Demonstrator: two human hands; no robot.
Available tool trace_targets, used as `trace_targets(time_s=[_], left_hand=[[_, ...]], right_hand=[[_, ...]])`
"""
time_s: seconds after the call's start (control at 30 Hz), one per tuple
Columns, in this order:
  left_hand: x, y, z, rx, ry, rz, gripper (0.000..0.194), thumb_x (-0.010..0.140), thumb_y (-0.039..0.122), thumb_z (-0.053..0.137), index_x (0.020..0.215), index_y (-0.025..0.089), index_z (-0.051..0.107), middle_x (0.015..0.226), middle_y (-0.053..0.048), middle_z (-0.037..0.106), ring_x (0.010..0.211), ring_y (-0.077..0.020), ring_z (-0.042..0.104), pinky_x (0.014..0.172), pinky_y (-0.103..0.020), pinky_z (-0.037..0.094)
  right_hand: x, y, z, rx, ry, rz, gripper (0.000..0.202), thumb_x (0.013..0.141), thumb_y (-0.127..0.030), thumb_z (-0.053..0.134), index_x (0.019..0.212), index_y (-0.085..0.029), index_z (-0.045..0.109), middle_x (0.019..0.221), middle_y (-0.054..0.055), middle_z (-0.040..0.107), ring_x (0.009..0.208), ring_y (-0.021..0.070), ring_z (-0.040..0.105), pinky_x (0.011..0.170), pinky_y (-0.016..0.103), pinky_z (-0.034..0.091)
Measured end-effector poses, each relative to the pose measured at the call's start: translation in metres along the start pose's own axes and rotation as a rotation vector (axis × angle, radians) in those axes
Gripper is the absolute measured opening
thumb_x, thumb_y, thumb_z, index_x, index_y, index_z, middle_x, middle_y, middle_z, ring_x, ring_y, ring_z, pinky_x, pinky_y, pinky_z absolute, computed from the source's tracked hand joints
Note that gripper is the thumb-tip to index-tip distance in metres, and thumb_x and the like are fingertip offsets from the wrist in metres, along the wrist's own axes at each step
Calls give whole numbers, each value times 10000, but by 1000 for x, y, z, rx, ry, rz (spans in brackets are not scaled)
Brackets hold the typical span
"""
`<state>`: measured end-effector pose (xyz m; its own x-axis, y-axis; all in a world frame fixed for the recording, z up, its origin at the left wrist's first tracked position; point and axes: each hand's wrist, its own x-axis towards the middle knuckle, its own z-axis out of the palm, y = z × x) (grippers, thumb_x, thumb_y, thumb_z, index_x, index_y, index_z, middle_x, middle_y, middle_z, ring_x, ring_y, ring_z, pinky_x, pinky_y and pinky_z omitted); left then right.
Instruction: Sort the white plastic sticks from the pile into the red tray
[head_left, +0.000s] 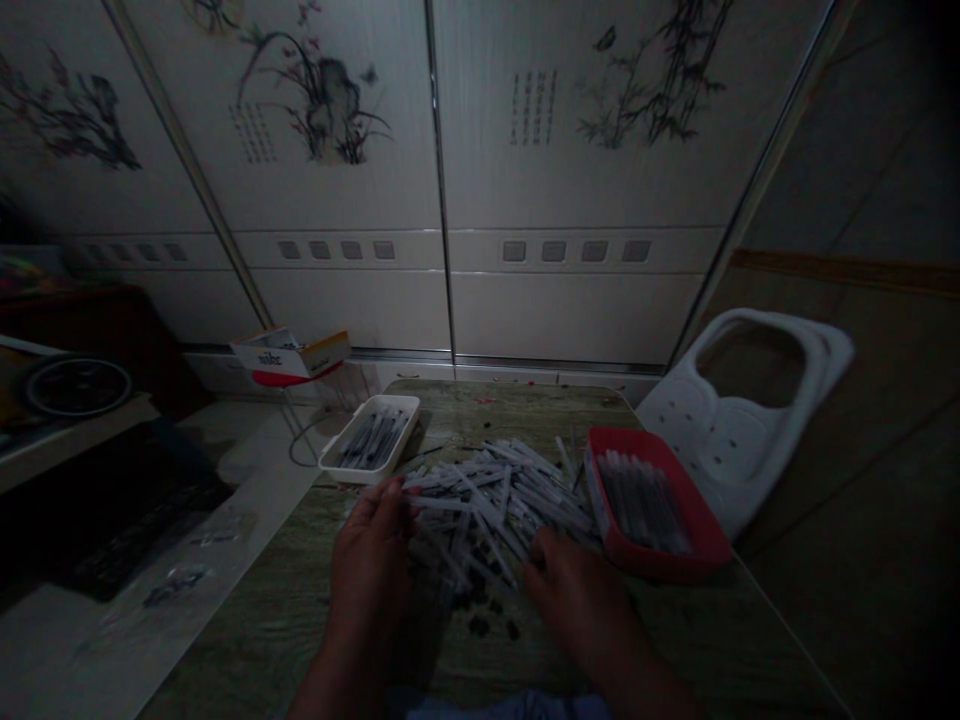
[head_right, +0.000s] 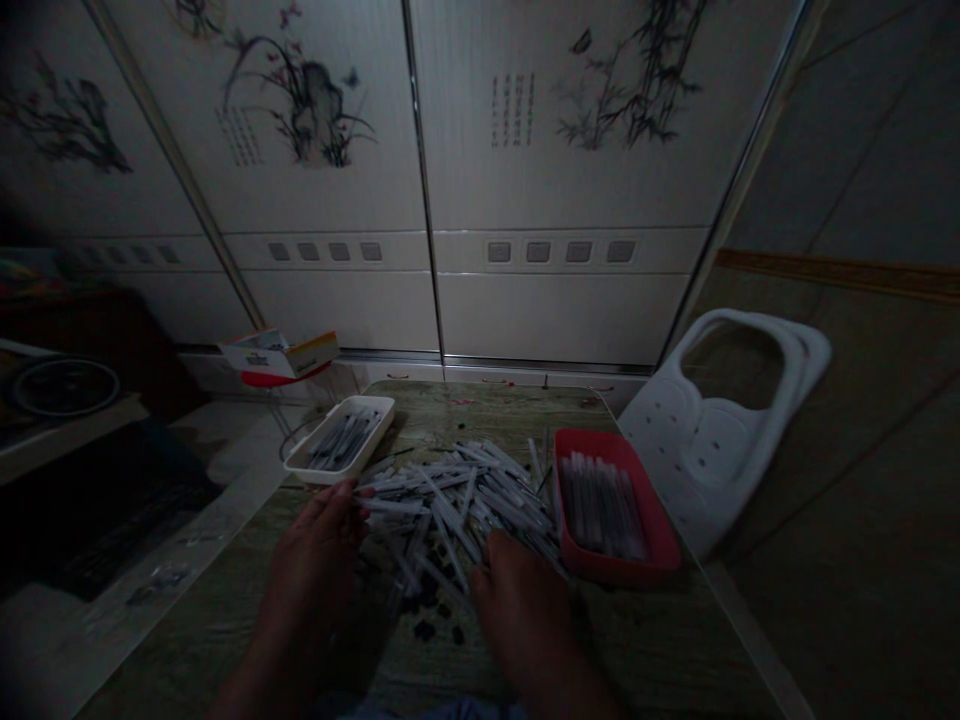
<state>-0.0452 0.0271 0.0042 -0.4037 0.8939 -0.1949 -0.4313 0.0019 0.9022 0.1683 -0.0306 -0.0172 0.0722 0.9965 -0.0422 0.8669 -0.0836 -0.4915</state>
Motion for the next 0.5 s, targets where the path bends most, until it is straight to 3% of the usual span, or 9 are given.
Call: trace_targets(time_s=[0.27,0.5], left_hand=[[-4,2,1,-13,-39,-47,415,694,396,806,1017,163,688,868,-26,720,665,-106,571,588,-218,412],[-1,-4,-2,-30,-66,-68,503,714,426,794,1134,172,682,932,-43,738,678,-106,586,600,-223,422]], right_hand=[[6,-15,10,-127,68,-35,59,872,-243,636,926,-220,630,1006,62,698,888,206,652,689,278,338],[9,-14,12,-151,75,-67,118,918,-209,533,850,-208,630,912,58,688,842,188,641,699,270,354]])
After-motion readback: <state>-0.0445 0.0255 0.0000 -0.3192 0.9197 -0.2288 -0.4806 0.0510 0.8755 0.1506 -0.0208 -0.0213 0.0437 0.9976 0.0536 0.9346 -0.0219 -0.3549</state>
